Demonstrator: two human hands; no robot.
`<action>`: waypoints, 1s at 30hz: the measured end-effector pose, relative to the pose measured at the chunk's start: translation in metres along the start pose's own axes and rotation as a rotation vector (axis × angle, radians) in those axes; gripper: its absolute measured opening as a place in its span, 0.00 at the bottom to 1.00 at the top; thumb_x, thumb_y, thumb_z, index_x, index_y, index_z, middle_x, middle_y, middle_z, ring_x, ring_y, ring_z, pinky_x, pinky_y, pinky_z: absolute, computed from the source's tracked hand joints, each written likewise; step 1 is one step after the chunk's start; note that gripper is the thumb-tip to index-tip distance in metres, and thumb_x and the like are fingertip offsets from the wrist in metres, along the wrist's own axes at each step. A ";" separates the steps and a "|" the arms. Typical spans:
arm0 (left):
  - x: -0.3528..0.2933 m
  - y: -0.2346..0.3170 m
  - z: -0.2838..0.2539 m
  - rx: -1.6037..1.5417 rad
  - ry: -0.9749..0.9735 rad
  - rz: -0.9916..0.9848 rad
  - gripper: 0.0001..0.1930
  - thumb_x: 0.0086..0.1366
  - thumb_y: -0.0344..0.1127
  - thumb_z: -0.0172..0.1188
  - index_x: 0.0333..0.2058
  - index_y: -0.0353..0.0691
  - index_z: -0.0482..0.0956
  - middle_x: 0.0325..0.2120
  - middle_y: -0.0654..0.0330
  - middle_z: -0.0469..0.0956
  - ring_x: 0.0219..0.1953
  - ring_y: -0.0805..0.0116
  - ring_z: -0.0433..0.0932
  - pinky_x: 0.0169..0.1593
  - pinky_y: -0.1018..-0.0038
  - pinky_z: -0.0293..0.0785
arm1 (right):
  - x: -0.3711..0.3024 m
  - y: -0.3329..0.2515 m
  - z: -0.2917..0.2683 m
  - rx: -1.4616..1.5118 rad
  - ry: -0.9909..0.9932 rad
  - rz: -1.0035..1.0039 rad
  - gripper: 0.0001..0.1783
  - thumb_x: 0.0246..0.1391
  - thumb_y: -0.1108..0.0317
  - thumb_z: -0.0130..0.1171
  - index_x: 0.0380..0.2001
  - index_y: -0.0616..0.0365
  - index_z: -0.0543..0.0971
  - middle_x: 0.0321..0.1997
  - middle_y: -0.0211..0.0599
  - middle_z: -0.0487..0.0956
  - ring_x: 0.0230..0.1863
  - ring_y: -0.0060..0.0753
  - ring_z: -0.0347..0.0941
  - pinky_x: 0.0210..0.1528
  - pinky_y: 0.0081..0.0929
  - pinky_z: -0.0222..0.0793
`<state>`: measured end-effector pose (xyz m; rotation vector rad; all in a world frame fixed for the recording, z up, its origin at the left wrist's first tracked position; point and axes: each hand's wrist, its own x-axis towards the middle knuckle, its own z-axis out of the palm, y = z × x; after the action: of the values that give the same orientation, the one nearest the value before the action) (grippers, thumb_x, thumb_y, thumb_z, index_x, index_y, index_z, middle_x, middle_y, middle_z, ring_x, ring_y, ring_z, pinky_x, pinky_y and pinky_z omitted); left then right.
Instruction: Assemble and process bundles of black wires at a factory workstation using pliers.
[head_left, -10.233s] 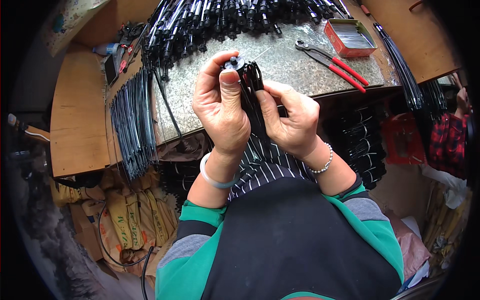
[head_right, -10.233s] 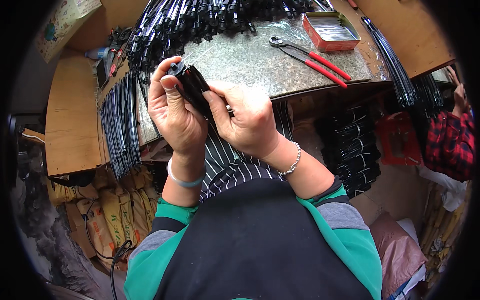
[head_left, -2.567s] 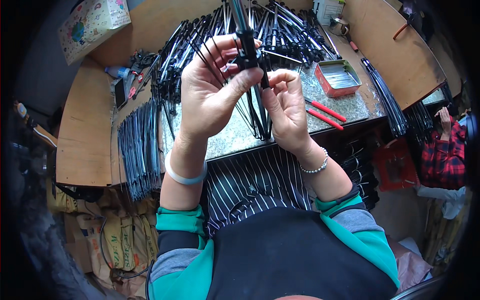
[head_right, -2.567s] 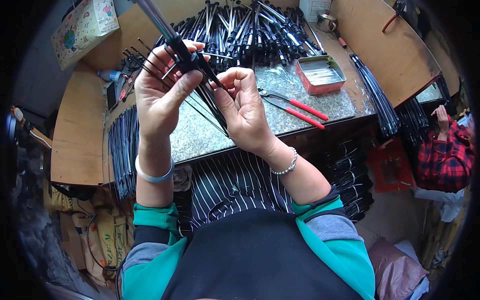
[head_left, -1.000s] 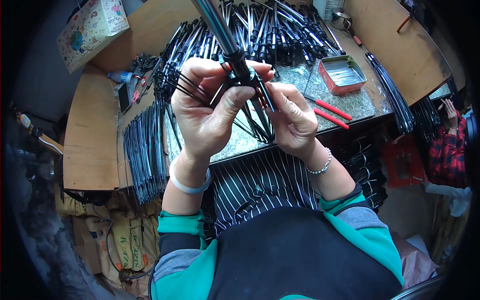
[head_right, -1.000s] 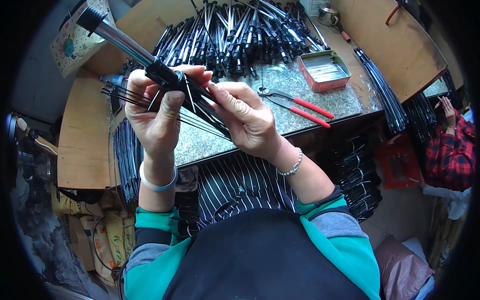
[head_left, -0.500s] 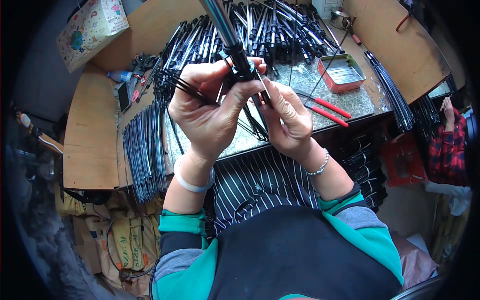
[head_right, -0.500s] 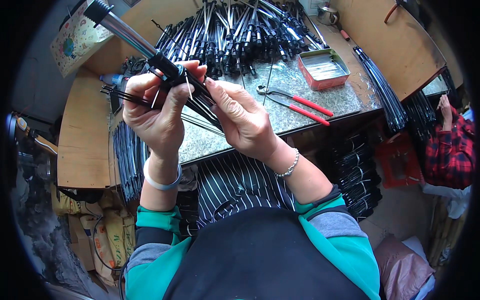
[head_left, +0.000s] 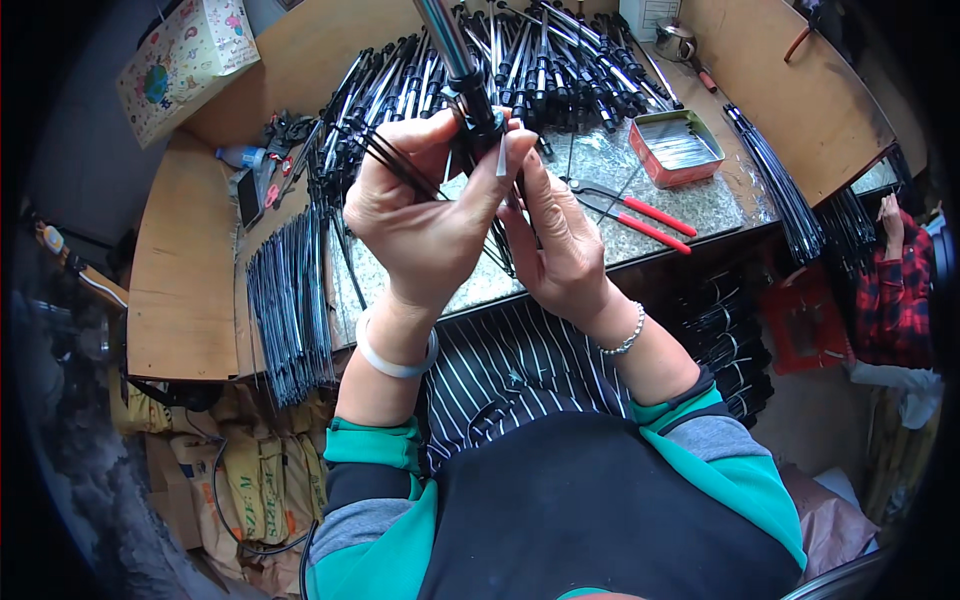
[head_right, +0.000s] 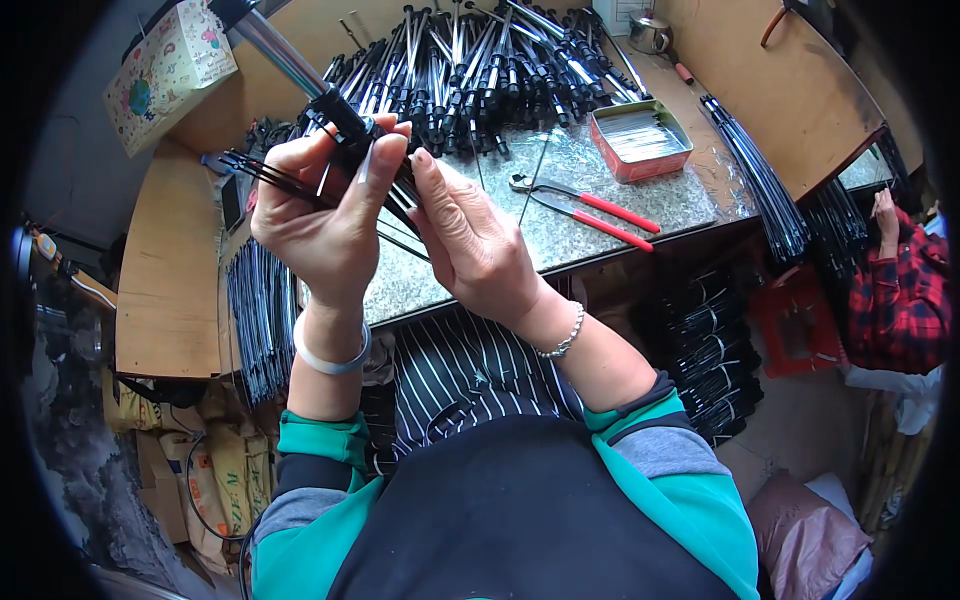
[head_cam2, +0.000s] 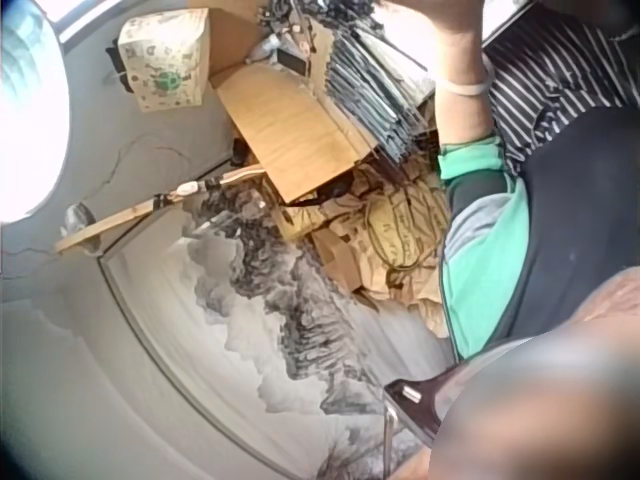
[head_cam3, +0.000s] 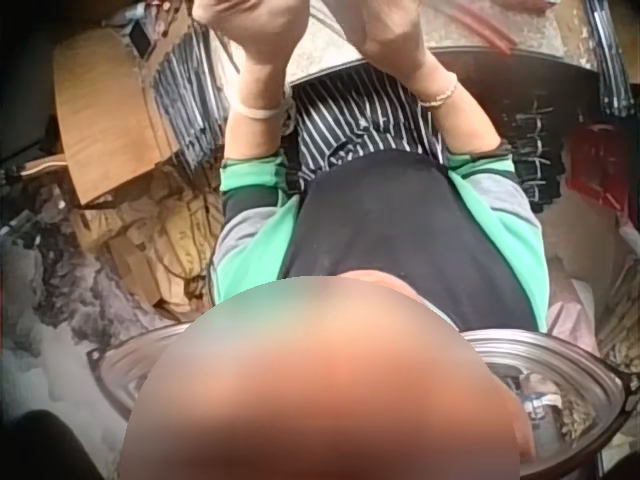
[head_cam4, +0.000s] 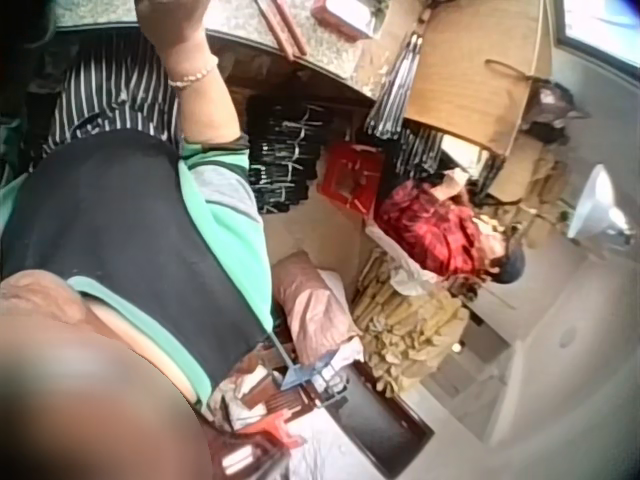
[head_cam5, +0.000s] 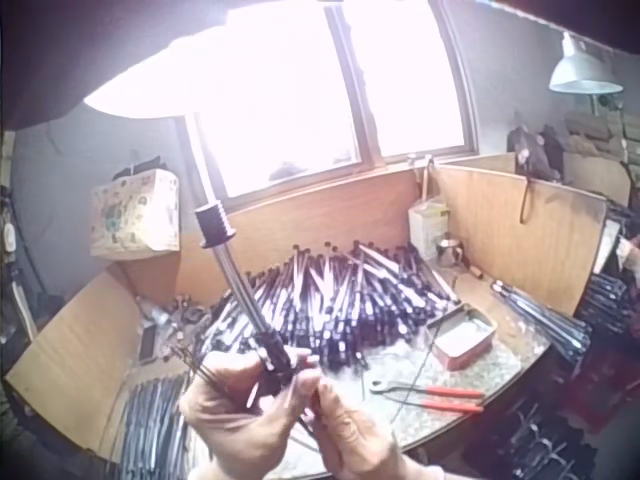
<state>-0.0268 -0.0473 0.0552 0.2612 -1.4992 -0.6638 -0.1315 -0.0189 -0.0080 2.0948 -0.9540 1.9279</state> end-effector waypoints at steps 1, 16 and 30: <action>-0.001 0.002 0.001 0.063 0.004 0.000 0.18 0.49 0.18 0.64 0.39 0.29 0.68 0.34 0.48 0.77 0.37 0.62 0.79 0.41 0.74 0.76 | 0.001 -0.002 0.001 -0.006 0.023 0.013 0.30 0.48 0.82 0.53 0.57 0.69 0.60 0.46 0.55 0.73 0.45 0.44 0.74 0.43 0.30 0.71; 0.007 0.011 -0.034 -0.028 -0.154 -0.093 0.42 0.45 0.26 0.69 0.56 0.34 0.53 0.41 0.54 0.71 0.46 0.67 0.70 0.51 0.74 0.66 | 0.008 0.014 -0.009 1.282 -0.283 0.635 0.25 0.55 0.67 0.53 0.55 0.62 0.63 0.38 0.43 0.77 0.41 0.34 0.74 0.45 0.31 0.71; 0.020 0.006 -0.036 -0.344 -0.442 -0.435 0.21 0.51 0.26 0.64 0.45 0.30 0.72 0.40 0.52 0.75 0.39 0.70 0.75 0.33 0.81 0.77 | 0.007 0.016 -0.015 1.197 -0.352 0.666 0.26 0.54 0.61 0.55 0.53 0.64 0.66 0.38 0.39 0.76 0.40 0.28 0.73 0.46 0.25 0.69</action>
<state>0.0081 -0.0622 0.0714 0.1820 -1.7261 -1.3817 -0.1529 -0.0266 -0.0036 3.0724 -0.6050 3.0514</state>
